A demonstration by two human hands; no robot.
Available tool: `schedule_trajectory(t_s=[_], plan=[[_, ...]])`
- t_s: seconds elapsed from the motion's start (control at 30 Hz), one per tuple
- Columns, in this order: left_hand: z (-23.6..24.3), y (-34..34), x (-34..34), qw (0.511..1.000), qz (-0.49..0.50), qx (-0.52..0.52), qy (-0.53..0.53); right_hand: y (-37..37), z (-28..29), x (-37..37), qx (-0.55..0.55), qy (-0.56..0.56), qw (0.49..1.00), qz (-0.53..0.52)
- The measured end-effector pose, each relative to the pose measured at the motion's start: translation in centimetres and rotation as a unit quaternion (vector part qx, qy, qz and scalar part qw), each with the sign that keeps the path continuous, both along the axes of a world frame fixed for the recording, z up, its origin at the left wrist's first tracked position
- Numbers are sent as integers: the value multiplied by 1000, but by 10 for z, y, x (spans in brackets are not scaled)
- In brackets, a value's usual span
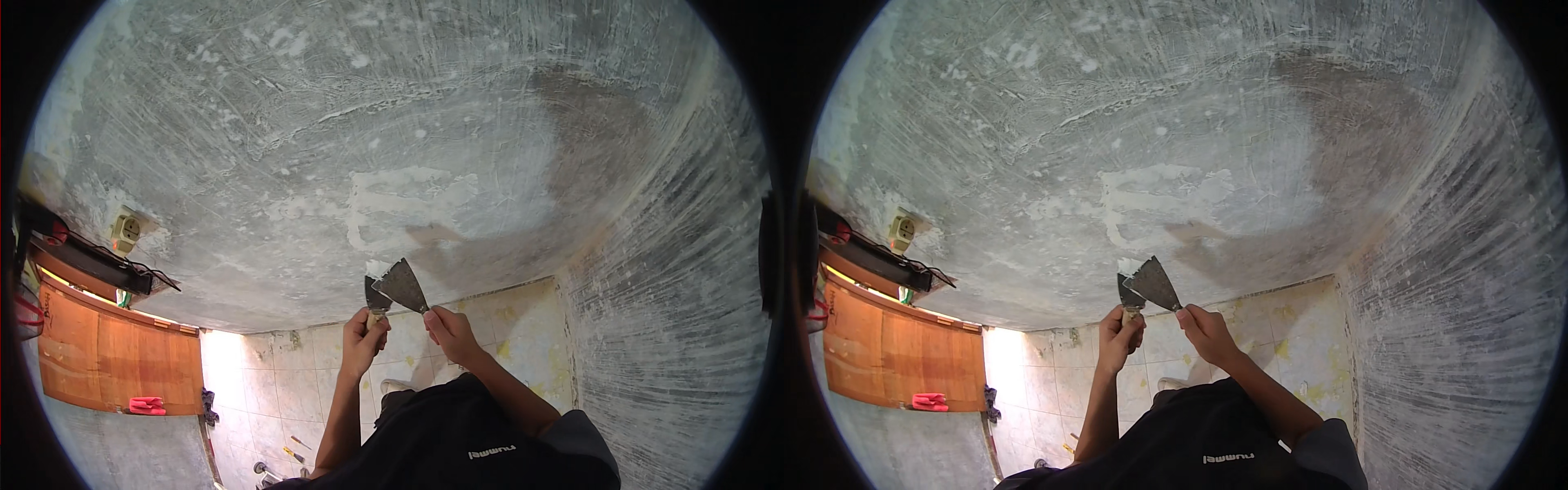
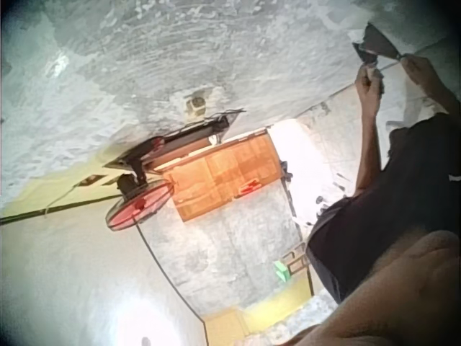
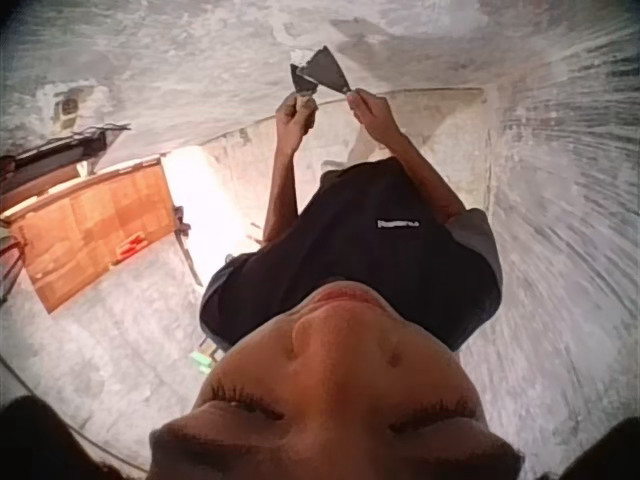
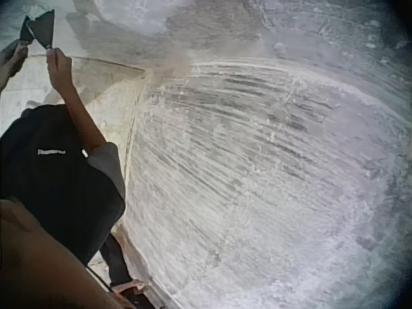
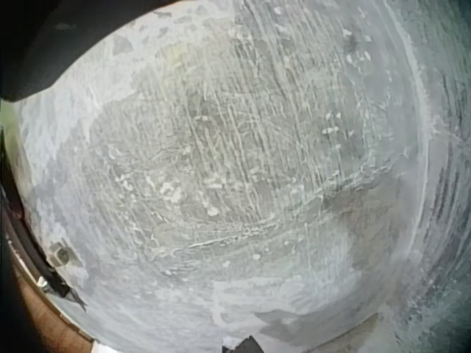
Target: The person applies and smooths wall putty onto an interior wall using two scrapers.
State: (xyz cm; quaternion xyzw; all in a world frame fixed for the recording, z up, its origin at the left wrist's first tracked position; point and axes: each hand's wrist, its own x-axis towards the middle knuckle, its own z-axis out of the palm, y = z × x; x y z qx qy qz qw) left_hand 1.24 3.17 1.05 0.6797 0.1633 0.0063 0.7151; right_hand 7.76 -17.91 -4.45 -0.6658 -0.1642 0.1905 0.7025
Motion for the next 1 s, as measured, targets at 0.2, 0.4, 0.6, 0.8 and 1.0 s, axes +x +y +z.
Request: schedule_trajectory(t_s=[0.2, 0.4, 0.6, 0.8, 1.0], plan=[[-14, 1, 1, 999, 21, -23, -34, -26, -17, -8, -90, -70, 992, -51], [-7, 11, -3, 997, 65, -41, -32, -30, -17, 14, 46, 12, 990, -135], [-16, 5, -8, 997, 58, -38, -40, 20, -12, 94, 195, -60, 957, -208], [0, -6, -10, 995, 94, -28, -30, 64, -12, 120, 254, -64, 937, -232], [2, 3, -17, 995, 98, -8, -30, 88, -18, 126, 255, -46, 936, -239]])
